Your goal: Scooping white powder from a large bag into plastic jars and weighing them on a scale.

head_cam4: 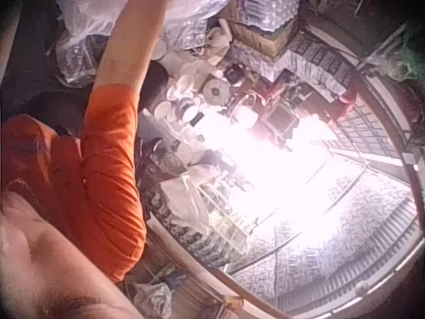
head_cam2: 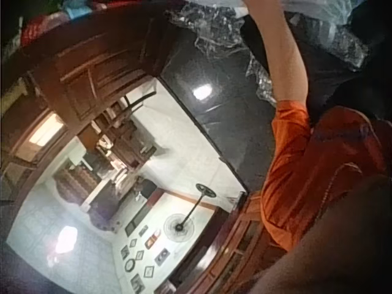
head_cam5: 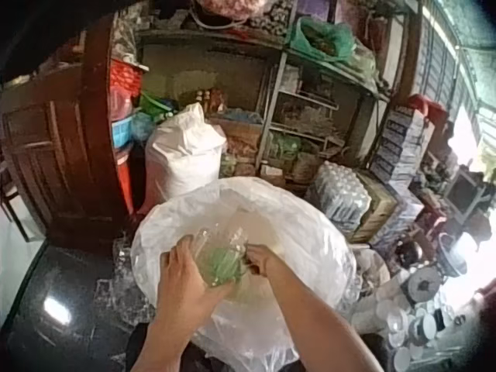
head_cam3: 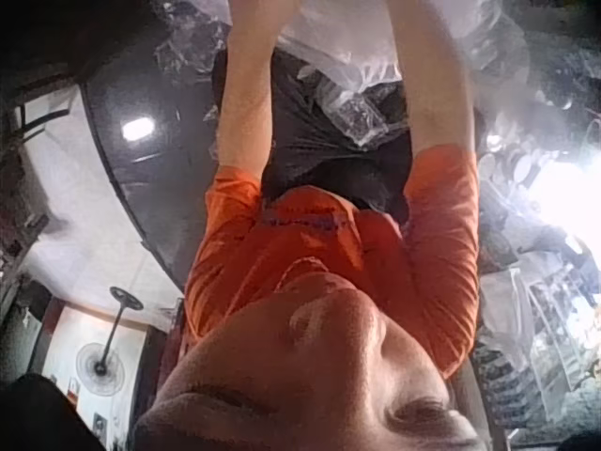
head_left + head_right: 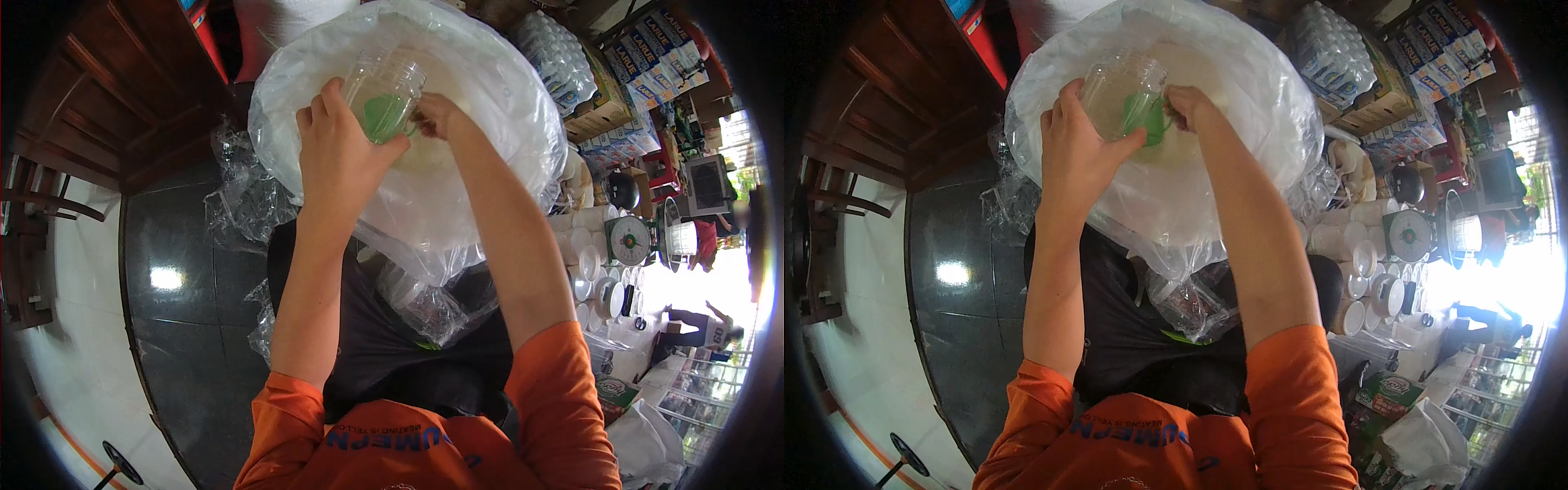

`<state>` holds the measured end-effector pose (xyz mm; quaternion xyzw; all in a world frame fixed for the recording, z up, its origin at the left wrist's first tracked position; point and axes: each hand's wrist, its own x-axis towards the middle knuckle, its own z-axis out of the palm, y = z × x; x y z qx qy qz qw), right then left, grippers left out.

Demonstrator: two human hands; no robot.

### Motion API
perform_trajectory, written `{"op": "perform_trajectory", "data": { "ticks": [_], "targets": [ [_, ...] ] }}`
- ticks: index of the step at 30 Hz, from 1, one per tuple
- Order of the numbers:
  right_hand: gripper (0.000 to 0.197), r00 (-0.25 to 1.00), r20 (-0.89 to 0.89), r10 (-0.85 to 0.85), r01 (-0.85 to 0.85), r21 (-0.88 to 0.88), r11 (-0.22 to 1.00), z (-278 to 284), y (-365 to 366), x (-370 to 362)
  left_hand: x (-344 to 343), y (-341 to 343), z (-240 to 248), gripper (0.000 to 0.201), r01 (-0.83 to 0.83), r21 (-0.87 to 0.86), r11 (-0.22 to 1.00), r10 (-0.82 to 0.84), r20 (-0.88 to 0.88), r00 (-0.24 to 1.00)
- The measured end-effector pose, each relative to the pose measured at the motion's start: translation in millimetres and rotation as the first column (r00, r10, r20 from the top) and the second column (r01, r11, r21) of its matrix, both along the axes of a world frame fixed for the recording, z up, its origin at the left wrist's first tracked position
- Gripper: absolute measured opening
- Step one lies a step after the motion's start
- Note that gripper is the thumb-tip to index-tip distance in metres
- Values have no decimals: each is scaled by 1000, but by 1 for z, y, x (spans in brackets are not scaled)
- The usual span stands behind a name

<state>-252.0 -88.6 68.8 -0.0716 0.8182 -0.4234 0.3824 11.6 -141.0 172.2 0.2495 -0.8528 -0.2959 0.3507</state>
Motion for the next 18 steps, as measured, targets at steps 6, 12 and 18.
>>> {"op": "perform_trajectory", "data": {
  "ticks": [6, 12, 18],
  "targets": [
    [30, 431, -676, 598, -148, 600, 786, 86, -18, 25, 14, -4, 5, 95, -77, -14, 997, 78, 85, 993],
    [27, -197, -547, 813, 85, 817, 570, 40, -4, 25, 7, -3, 3, 94, -63, -6, 998, 64, 70, 996],
    [25, -136, -381, 914, -65, 924, 376, -18, 10, 45, 7, -1, 6, 94, -50, 32, 998, 48, 81, 996]
  ]
}}
